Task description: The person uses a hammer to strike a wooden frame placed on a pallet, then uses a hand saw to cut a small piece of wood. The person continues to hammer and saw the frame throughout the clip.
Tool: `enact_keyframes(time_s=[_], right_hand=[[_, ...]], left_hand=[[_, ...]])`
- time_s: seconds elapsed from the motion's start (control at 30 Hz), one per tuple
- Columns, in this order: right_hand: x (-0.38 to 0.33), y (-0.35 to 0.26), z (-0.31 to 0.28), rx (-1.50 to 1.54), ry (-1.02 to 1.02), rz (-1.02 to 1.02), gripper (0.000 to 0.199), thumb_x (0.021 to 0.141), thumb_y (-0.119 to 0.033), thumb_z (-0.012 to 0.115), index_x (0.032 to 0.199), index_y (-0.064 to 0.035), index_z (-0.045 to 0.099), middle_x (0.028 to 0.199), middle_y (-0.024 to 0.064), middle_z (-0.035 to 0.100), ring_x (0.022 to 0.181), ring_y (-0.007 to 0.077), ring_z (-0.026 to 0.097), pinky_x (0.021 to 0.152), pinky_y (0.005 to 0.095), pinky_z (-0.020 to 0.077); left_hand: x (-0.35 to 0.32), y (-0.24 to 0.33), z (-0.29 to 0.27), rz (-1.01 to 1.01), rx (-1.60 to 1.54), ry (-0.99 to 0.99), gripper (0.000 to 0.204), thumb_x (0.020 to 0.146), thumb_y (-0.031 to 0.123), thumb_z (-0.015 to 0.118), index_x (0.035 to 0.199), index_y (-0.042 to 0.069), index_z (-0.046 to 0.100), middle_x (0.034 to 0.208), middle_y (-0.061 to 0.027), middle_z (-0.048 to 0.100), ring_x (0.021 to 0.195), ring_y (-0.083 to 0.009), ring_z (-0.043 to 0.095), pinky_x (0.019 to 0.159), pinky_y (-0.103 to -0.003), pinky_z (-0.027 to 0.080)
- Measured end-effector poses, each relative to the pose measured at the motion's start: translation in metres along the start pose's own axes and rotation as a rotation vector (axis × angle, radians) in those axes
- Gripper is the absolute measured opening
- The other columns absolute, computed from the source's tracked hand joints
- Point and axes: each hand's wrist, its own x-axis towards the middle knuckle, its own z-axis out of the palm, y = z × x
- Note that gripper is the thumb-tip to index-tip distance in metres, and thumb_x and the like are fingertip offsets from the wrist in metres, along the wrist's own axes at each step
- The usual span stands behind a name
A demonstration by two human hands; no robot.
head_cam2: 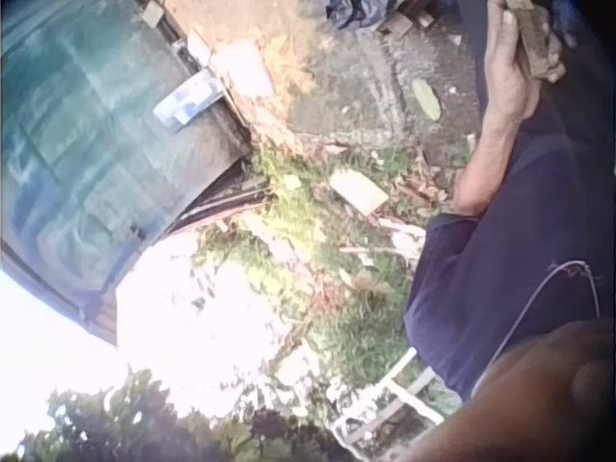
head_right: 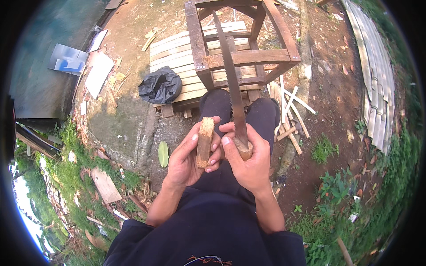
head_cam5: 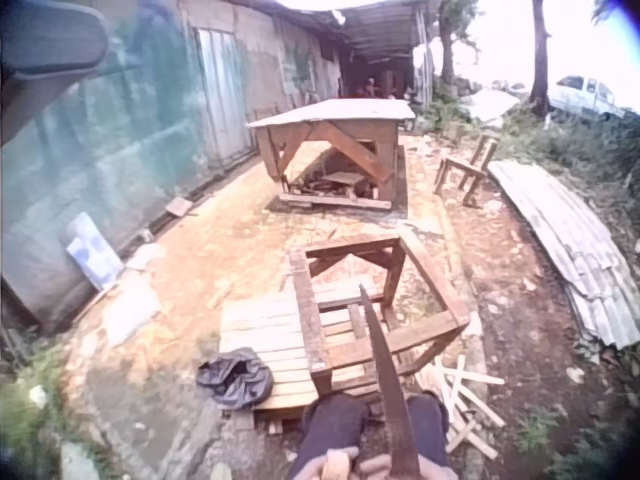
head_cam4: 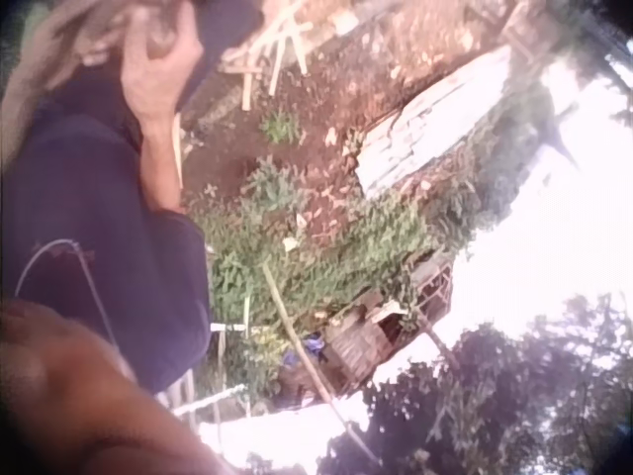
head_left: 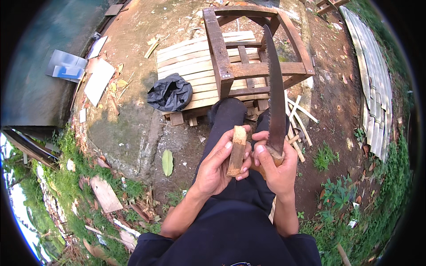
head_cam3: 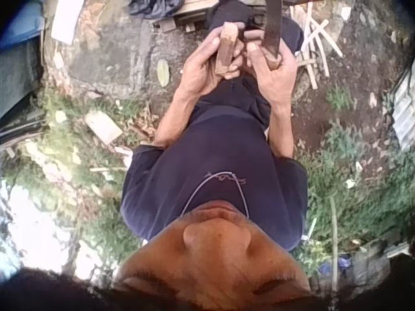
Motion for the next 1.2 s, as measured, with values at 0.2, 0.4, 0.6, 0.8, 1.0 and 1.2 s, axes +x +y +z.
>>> enact_keyframes(time_s=[0.2, 0.4, 0.6, 0.8, 1.0, 1.2], right_hand=[[-0.009, 0.002, -0.009, -0.097, -0.038, -0.077, 0.035, 0.094, -0.003, 0.060, 0.128, 0.0066, 0.053, 0.080, 0.0028, 0.062, 0.067, 0.0054, 0.057, 0.064, 0.0213, 0.0470], [-0.016, 0.011, -0.003, -0.092, -0.014, -0.062, 0.033, 0.094, -0.001, 0.062, 0.125, 0.0048, 0.055, 0.082, 0.0027, 0.063, 0.069, 0.0049, 0.058, 0.063, 0.0203, 0.0474], [-0.015, 0.017, 0.004, -0.048, -0.054, -0.075, 0.031, 0.092, -0.005, 0.067, 0.121, 0.0031, 0.059, 0.091, 0.0022, 0.062, 0.072, 0.0044, 0.058, 0.065, 0.0198, 0.0475], [-0.016, 0.016, 0.000, -0.232, -0.047, -0.115, 0.032, 0.089, -0.009, 0.073, 0.116, 0.0020, 0.061, 0.096, 0.0028, 0.062, 0.079, 0.0042, 0.056, 0.069, 0.0213, 0.0475], [-0.016, 0.012, -0.004, -0.191, -0.020, 0.021, 0.027, 0.087, -0.002, 0.071, 0.111, 0.0008, 0.059, 0.100, 0.0055, 0.063, 0.088, 0.0080, 0.059, 0.077, 0.0238, 0.0486], [-0.009, 0.008, -0.012, -0.033, -0.035, -0.065, 0.030, 0.086, 0.007, 0.065, 0.114, 0.0014, 0.056, 0.105, 0.0103, 0.064, 0.097, 0.0120, 0.061, 0.082, 0.0265, 0.0503]], left_hand=[[0.010, 0.001, -0.013, -0.026, -0.376, 0.132, 0.048, 0.104, 0.024, 0.036, 0.146, 0.000, 0.036, 0.112, -0.0089, 0.052, 0.099, -0.0202, 0.052, 0.088, -0.036, 0.047], [0.010, -0.004, -0.025, -0.046, -0.542, 0.076, 0.043, 0.104, 0.021, 0.033, 0.141, 0.000, 0.042, 0.115, -0.0100, 0.053, 0.104, -0.0227, 0.053, 0.092, -0.039, 0.046], [0.008, -0.008, -0.027, -0.002, -0.492, 0.156, 0.039, 0.103, 0.018, 0.036, 0.136, 0.000, 0.046, 0.124, -0.0149, 0.057, 0.114, -0.0291, 0.057, 0.102, -0.046, 0.045], [0.005, -0.005, -0.025, 0.034, -0.489, 0.120, 0.036, 0.101, 0.016, 0.040, 0.134, 0.005, 0.049, 0.125, -0.0166, 0.057, 0.122, -0.0343, 0.055, 0.111, -0.052, 0.038], [-0.001, -0.003, -0.021, 0.092, -0.284, 0.179, 0.035, 0.101, 0.022, 0.045, 0.130, 0.003, 0.049, 0.127, -0.0174, 0.053, 0.120, -0.0330, 0.055, 0.110, -0.050, 0.039], [-0.020, 0.015, -0.025, 0.025, 0.168, 0.031, 0.033, 0.099, 0.027, 0.058, 0.118, 0.001, 0.051, 0.125, -0.0192, 0.052, 0.101, -0.0225, 0.063, 0.083, -0.036, 0.056]])
